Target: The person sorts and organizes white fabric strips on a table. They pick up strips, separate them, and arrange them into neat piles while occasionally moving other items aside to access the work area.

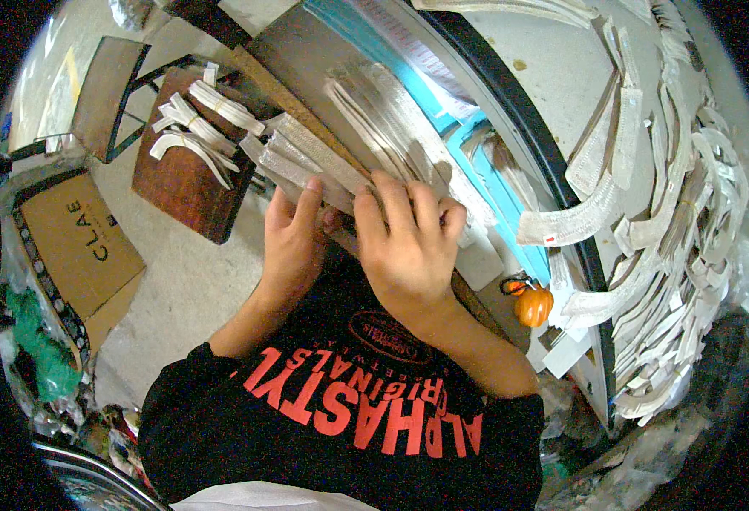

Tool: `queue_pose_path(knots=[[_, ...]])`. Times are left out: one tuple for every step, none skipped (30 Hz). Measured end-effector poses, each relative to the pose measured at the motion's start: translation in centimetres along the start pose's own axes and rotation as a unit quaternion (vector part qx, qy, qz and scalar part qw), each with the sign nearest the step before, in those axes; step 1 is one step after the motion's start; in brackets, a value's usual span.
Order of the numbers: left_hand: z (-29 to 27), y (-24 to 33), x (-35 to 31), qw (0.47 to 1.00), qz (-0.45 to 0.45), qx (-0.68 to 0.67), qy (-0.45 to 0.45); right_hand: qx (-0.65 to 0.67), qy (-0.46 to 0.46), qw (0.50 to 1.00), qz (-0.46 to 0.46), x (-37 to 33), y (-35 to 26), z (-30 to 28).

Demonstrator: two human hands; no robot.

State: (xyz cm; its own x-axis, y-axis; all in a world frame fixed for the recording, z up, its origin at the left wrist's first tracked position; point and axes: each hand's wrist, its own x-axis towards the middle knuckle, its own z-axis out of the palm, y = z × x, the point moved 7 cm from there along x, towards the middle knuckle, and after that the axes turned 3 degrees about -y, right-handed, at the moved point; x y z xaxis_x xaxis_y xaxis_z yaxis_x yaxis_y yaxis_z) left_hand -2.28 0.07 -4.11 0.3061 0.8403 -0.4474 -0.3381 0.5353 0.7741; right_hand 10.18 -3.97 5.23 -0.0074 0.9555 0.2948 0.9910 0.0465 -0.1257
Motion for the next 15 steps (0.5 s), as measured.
queue_pose_path(knots=[[0.0,0.0,0.0,1.000,0.002,-0.023,-0.001,0.002,-0.001,1.000,0.002,0.0,0.1,0.0],[0.2,-0.1,0.0,0.999,0.004,-0.046,-0.003,0.004,-0.001,1.000,0.004,-0.1,0.1,0.0],[0.3,-0.2,0.1,0.998,0.006,-0.070,-0.004,0.012,-0.003,1.000,0.013,-0.1,0.1,-0.1],[0.2,-0.1,0.1,0.997,-0.007,-0.075,0.014,0.019,-0.005,1.000,0.022,-0.1,0.1,-0.2],[0.2,0.1,0.0,0.996,-0.021,-0.080,0.032,0.027,-0.007,0.999,0.031,-0.1,0.1,-0.2],[0.1,0.1,0.0,0.994,-0.034,-0.087,0.050,0.029,-0.002,0.999,0.033,0.0,0.1,-0.3],[0.0,-0.1,0.1,0.992,-0.040,-0.106,0.049,0.031,-0.003,0.999,0.032,0.0,0.1,-0.3],[-0.1,-0.3,0.2,0.990,-0.046,-0.124,0.047,0.033,-0.004,0.999,0.031,0.1,0.1,-0.4],[-0.2,-0.5,0.2,0.987,-0.051,-0.143,0.046,0.035,-0.006,0.999,0.030,0.1,0.2,-0.4],[-0.1,-0.5,0.1,0.986,-0.054,-0.151,0.047,0.037,-0.005,0.999,0.027,0.1,0.2,-0.4],[0.2,-0.4,0.1,0.985,-0.056,-0.158,0.048,0.039,-0.004,0.999,0.024,0.1,0.3,-0.4],[0.4,-0.4,0.1,0.983,-0.059,-0.165,0.047,0.041,-0.002,0.999,0.023,0.1,0.3,-0.4],[0.4,-0.6,0.1,0.984,-0.056,-0.164,0.030,0.042,-0.004,0.999,0.026,0.1,0.3,-0.4],[0.3,-1.0,0.2,0.985,-0.053,-0.163,0.013,0.043,-0.006,0.999,0.029,0.1,0.4,-0.4],[0.5,-1.0,0.1,0.985,-0.050,-0.163,-0.003,0.044,-0.009,0.999,0.030,0.2,0.4,-0.4]])
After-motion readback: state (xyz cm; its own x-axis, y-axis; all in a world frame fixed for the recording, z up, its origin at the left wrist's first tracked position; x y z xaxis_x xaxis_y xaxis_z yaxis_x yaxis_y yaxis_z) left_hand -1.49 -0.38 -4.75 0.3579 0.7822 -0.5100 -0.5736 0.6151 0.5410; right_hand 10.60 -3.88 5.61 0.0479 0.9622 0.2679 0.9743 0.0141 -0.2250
